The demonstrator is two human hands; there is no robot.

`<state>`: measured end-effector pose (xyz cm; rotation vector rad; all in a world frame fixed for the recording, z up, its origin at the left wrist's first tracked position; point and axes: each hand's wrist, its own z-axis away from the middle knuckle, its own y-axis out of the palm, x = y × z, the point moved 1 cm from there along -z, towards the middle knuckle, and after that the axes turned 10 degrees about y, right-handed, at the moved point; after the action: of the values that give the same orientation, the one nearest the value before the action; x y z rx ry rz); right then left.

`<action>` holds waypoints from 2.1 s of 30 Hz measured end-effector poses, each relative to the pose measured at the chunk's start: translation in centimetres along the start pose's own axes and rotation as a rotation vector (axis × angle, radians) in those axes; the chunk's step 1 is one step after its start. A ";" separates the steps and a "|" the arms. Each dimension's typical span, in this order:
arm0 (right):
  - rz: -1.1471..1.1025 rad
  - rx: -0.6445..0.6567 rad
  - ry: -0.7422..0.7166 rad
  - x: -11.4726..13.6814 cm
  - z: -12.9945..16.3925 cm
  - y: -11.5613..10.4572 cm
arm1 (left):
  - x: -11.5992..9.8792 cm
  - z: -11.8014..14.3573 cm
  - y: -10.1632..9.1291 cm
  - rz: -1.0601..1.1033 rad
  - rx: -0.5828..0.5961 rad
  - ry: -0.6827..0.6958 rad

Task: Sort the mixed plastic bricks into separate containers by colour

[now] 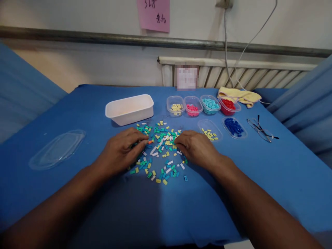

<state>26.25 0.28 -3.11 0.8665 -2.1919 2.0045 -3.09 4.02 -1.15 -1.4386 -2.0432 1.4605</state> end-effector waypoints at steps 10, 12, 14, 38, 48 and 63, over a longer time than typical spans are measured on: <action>0.010 0.122 0.007 0.4 0.3 0.2 | 5.2 0.5 -0.9 -0.029 -0.206 -0.269; 0.027 0.149 0.000 0.5 -0.1 0.1 | 5.4 0.5 -0.6 -0.018 -0.223 -0.272; 0.032 0.166 -0.006 0.8 -0.6 -0.1 | 5.5 0.6 -0.3 -0.004 -0.231 -0.266; 0.333 0.306 0.136 3.0 -3.4 -0.3 | 6.1 0.6 0.5 0.067 -0.208 -0.267; 0.124 0.452 0.035 1.4 -3.5 -3.4 | 5.8 0.5 0.5 0.059 -0.228 -0.230; 0.173 0.428 0.049 2.3 -3.1 -2.3 | 5.6 0.5 0.5 0.063 -0.244 -0.230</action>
<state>24.26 2.31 0.35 0.6638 -1.8975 2.6051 -5.78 8.30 -3.59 -1.4958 -2.4090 1.5052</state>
